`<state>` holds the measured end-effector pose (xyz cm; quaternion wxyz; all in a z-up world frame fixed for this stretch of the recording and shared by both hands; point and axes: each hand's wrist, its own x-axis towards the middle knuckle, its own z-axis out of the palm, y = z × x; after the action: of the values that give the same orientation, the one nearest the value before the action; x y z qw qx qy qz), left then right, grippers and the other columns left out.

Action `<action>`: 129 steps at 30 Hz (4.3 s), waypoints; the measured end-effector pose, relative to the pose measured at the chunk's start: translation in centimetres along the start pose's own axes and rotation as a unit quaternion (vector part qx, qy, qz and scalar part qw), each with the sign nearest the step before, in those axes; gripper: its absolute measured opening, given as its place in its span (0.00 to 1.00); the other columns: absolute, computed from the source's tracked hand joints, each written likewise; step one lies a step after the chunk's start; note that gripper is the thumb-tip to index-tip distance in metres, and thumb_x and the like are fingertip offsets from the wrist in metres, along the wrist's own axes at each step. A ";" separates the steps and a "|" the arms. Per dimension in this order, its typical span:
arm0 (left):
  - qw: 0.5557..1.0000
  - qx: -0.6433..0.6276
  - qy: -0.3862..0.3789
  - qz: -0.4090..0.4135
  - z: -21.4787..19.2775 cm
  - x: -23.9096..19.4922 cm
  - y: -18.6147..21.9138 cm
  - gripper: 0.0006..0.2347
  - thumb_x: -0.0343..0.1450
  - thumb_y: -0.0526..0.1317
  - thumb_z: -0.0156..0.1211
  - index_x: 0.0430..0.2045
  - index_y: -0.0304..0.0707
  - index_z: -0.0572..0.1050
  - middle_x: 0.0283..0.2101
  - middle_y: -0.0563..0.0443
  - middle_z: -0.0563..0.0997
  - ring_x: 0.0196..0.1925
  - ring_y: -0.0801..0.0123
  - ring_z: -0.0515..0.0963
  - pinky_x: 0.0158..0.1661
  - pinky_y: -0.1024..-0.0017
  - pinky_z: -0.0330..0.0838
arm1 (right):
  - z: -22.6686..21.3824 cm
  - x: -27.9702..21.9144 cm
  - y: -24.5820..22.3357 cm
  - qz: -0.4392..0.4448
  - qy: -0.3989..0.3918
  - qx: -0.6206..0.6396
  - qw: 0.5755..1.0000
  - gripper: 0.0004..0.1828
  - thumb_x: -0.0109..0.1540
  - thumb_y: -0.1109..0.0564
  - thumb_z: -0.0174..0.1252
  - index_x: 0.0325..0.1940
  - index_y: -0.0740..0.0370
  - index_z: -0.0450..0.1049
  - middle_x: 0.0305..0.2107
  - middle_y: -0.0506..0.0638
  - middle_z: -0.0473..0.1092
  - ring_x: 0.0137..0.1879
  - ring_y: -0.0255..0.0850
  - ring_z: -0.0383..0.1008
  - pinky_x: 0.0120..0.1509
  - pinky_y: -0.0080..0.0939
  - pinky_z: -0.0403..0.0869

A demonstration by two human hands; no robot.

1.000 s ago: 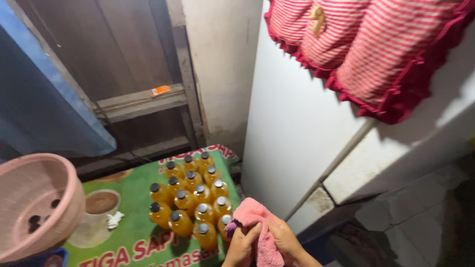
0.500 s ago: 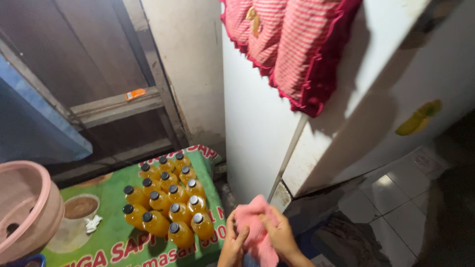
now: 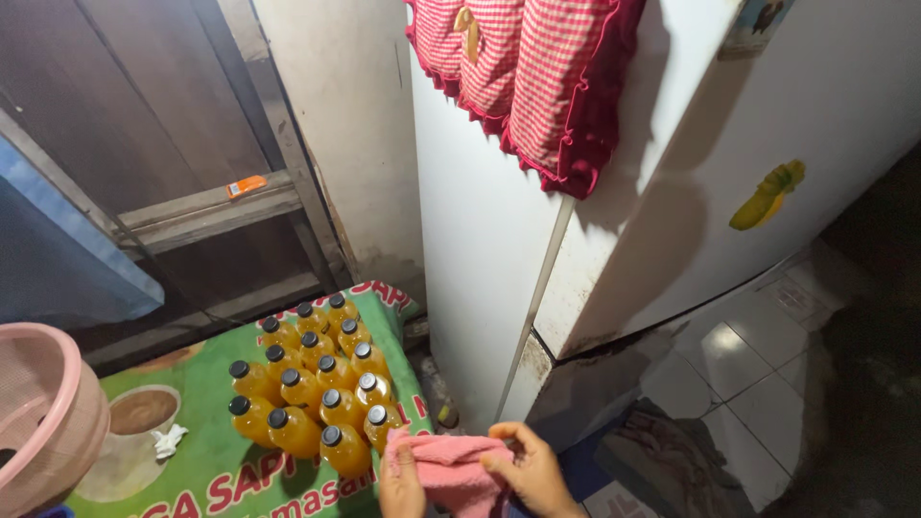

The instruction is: The person repeatedly picks up black bottle caps from a pink colander and screws them onto plastic bottles filled with orange liquid. After capping several bottles, the person uses a pink cloth to wipe the tops of the capped bottles.

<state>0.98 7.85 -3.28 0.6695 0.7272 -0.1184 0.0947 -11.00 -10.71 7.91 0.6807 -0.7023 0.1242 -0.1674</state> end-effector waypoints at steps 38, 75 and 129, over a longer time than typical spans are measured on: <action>0.968 -0.190 -0.120 -0.110 8.9 -5.1 18.6 0.29 0.63 0.27 0.60 0.63 0.38 0.64 0.61 0.48 0.73 0.66 0.68 0.70 0.66 0.71 0.63 | -5.1 6.0 2.4 0.284 -0.304 0.271 0.868 0.24 0.68 0.53 0.55 0.65 0.67 0.67 0.50 0.54 0.74 0.54 0.42 0.75 0.58 0.43 0.74; 0.923 -0.118 0.319 -0.181 8.6 -8.6 12.1 0.10 0.70 0.41 0.68 0.35 0.31 0.80 0.34 0.52 0.83 0.34 0.75 0.80 0.35 0.73 0.75 | -1.8 8.7 -3.4 -0.144 -0.197 -0.085 0.966 0.29 0.58 0.63 0.65 0.63 0.63 0.65 0.51 0.54 0.70 0.54 0.43 0.73 0.56 0.43 0.73; 0.902 0.026 0.255 -0.347 -36.3 -15.1 -2.7 0.18 0.69 0.40 0.66 0.53 0.37 0.76 0.45 0.48 0.85 0.45 0.73 0.84 0.47 0.72 0.78 | 47.1 14.5 16.9 0.346 -0.297 -0.099 0.884 0.29 0.63 0.54 0.59 0.67 0.55 0.60 0.42 0.51 0.68 0.34 0.45 0.66 0.29 0.51 0.64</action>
<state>-11.86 44.90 -7.17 0.6480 0.6904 0.3187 0.0423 22.24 25.81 -8.79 0.6272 -0.6952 0.1677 0.3086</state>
